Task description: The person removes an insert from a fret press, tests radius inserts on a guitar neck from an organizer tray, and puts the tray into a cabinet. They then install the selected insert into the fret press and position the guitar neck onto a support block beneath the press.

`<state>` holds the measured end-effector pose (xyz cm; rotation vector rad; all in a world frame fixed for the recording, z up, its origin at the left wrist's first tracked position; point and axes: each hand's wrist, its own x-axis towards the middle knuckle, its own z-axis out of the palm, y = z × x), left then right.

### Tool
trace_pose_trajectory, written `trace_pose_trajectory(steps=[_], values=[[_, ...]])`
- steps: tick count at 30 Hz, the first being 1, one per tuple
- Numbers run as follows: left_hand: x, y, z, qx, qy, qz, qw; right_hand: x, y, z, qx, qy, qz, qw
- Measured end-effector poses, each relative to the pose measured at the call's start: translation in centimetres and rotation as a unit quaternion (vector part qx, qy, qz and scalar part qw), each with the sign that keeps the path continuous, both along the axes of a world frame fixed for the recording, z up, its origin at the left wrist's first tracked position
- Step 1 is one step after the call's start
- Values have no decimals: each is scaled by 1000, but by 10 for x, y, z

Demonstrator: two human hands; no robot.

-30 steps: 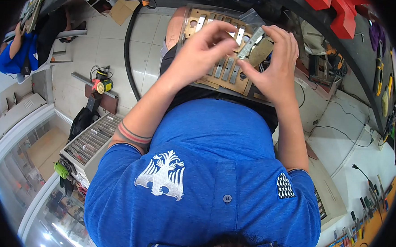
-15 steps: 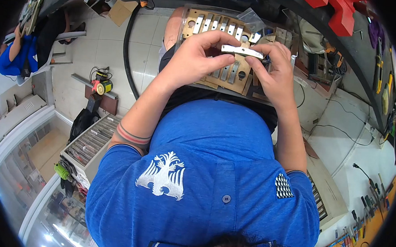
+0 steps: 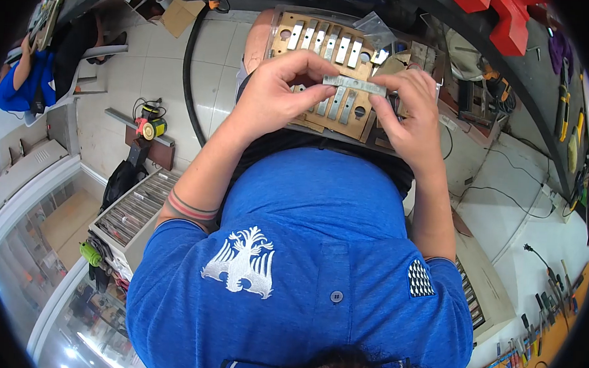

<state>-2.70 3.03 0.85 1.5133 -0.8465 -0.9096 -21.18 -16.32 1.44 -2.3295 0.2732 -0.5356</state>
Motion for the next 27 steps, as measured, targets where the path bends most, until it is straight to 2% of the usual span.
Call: trace_pose_trajectory(steps=[6, 9, 18, 24, 27], values=[[4, 22, -12, 63, -210, 4, 976, 2, 8, -11, -6, 65, 41, 997], [8, 20, -18, -10, -342, 24, 940, 10, 14, -17, -31, 65, 38, 997], [9, 20, -25, 11, -356, 38, 934, 17, 13, -22, -63, 77, 27, 995], [11, 16, -22, 24, -302, 61, 951, 19, 12, -20, -73, 71, 13, 995], [20, 10, -28, 32, -358, 43, 932, 22, 10, -20, -106, 94, -1, 990]])
